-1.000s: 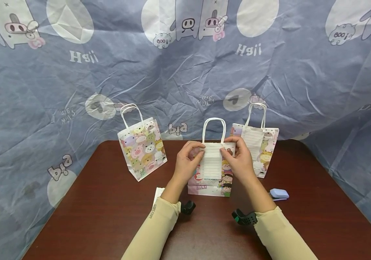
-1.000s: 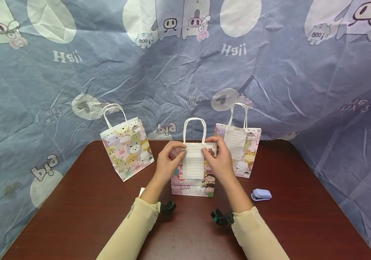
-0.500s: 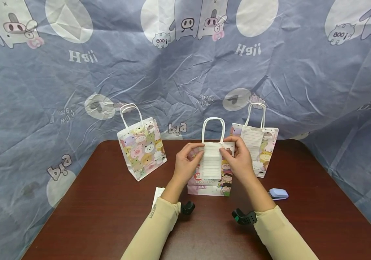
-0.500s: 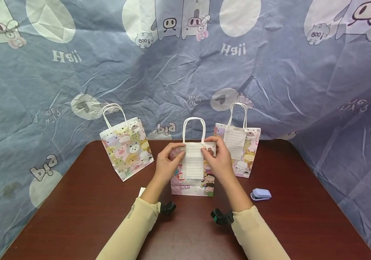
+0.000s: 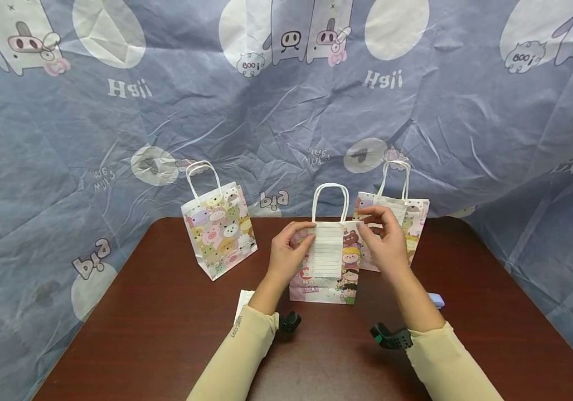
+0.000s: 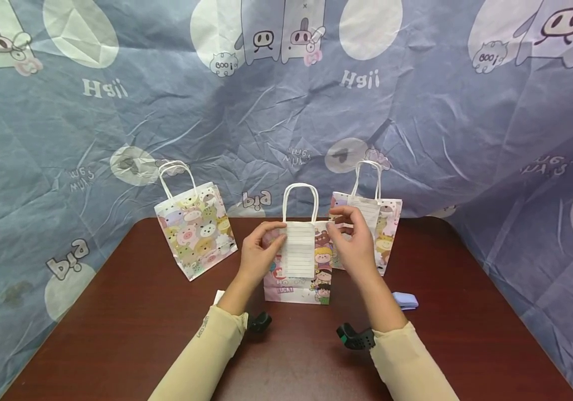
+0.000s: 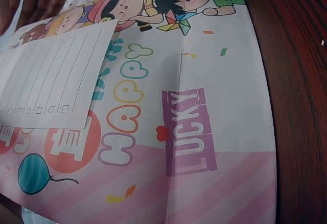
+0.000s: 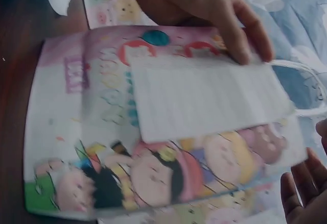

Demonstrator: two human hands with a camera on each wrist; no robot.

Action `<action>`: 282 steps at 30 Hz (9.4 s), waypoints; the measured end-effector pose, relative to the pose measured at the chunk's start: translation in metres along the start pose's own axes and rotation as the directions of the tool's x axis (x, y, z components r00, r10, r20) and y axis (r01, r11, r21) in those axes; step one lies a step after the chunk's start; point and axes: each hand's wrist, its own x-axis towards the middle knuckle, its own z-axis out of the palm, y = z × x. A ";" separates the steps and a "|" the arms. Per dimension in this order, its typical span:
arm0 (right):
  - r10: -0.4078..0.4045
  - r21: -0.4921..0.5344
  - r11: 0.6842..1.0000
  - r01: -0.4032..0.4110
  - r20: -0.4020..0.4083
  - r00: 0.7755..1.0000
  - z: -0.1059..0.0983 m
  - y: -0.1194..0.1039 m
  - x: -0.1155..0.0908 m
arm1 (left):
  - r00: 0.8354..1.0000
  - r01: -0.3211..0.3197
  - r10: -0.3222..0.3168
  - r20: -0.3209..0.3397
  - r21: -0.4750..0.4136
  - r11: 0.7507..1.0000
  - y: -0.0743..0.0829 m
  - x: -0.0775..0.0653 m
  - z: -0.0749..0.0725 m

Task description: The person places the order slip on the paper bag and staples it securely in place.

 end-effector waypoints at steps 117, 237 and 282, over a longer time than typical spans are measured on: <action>0.193 -0.456 0.880 -0.133 0.087 0.977 -0.179 0.092 -0.093 | 1.000 -0.019 0.018 -0.012 -0.024 1.000 -0.012 0.003 -0.005; -0.081 0.111 0.993 0.044 0.364 0.928 -0.038 -0.011 -0.004 | 0.999 0.008 -0.009 -0.037 -0.024 1.000 0.000 0.000 -0.004; -0.136 -0.011 0.989 0.147 0.326 0.936 -0.001 -0.011 0.019 | 0.999 -0.043 0.042 -0.032 -0.011 0.999 -0.010 0.001 -0.004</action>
